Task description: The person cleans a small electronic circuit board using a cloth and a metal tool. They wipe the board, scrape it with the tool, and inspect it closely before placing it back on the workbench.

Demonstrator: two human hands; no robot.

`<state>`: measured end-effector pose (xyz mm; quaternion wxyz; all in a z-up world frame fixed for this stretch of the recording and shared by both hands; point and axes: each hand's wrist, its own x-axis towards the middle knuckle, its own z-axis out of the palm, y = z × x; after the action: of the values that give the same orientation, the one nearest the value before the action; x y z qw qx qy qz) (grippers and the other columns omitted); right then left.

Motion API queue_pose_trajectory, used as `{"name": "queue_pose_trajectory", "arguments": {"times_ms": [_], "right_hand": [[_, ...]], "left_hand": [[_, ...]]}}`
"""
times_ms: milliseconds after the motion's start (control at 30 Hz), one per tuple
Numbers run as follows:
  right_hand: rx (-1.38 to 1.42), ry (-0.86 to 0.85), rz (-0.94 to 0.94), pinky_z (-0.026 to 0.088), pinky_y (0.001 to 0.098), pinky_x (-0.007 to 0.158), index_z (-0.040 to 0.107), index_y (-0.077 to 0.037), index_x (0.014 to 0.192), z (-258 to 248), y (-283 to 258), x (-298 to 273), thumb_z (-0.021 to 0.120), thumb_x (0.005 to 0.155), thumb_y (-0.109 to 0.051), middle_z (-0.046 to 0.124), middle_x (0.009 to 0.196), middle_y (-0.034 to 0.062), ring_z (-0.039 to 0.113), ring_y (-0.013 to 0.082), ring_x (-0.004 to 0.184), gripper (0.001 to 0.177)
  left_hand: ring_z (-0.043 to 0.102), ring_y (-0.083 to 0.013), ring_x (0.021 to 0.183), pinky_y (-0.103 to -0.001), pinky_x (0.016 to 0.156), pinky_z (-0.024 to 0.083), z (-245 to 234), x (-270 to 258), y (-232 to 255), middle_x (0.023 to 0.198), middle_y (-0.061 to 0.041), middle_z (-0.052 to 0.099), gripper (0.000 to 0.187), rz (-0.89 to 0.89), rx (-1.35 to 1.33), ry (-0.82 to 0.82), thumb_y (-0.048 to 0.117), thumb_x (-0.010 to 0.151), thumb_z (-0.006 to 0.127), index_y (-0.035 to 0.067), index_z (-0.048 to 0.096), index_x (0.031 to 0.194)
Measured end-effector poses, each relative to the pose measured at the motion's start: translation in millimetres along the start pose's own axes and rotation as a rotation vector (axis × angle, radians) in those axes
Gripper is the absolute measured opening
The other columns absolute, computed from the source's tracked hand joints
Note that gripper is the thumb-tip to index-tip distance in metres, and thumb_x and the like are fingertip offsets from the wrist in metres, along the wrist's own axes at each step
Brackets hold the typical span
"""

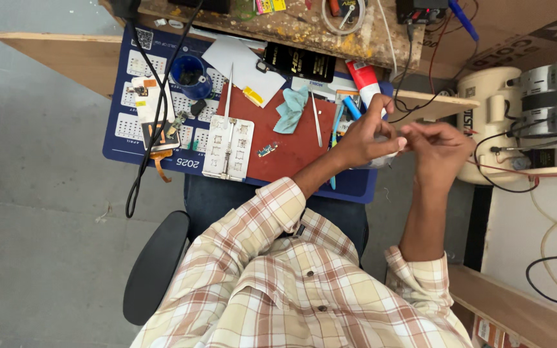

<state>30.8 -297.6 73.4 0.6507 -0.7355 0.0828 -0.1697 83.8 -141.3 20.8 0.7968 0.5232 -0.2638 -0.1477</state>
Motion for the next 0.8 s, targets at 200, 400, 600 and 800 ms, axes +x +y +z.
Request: {"name": "queue_pose_trajectory", "arguments": {"times_ms": [200, 400, 600, 800], "right_hand": [[0.081, -0.053, -0.185, 0.059, 0.0354, 0.108, 0.067, 0.006, 0.127, 5.3, -11.7, -28.4, 0.061, 0.107, 0.008, 0.071, 0.122, 0.0165, 0.071, 0.0225, 0.115, 0.021], [-0.600, 0.138, -0.538, 0.059, 0.0417, 0.099, 0.066, 0.007, 0.131, 23.6, -0.4, -56.9, 0.078, 0.097, 0.000, 0.073, 0.122, 0.0238, 0.075, 0.0341, 0.110, 0.037], [-0.728, 0.125, -0.802, 0.061, 0.0463, 0.098, 0.062, 0.002, 0.138, 33.0, -0.3, -48.8, 0.073, 0.097, 0.003, 0.070, 0.127, 0.0257, 0.073, 0.0409, 0.115, 0.043], [-0.546, 0.297, -0.818, 0.063, 0.0452, 0.096, 0.063, 0.002, 0.125, 54.3, 3.9, -50.5, 0.081, 0.093, 0.012, 0.071, 0.120, 0.0220, 0.075, 0.0373, 0.109, 0.038]], "left_hand": [[0.075, -0.0196, 0.103, -0.033, 0.095, 0.056, 26.9, -6.3, 10.0, 0.106, -0.011, 0.075, 0.070, 0.068, 0.240, 0.391, 0.044, 0.097, 0.072, 0.004, 0.033, 0.138], [0.065, -0.0217, 0.129, -0.034, 0.107, 0.053, 43.2, -15.3, 9.8, 0.143, -0.013, 0.063, 0.062, -0.001, -0.023, 0.288, 0.041, 0.110, 0.057, 0.005, 0.042, 0.158], [0.062, -0.0141, 0.106, -0.030, 0.086, 0.053, 24.8, 6.0, -2.3, 0.133, -0.013, 0.070, 0.042, -0.113, -0.204, 0.167, 0.021, 0.111, 0.054, -0.001, 0.060, 0.146], [0.070, -0.0099, 0.105, -0.025, 0.094, 0.057, 19.2, 4.0, -10.6, 0.118, -0.009, 0.076, 0.032, -0.039, -0.272, 0.030, 0.018, 0.111, 0.056, -0.004, 0.070, 0.129]]}}
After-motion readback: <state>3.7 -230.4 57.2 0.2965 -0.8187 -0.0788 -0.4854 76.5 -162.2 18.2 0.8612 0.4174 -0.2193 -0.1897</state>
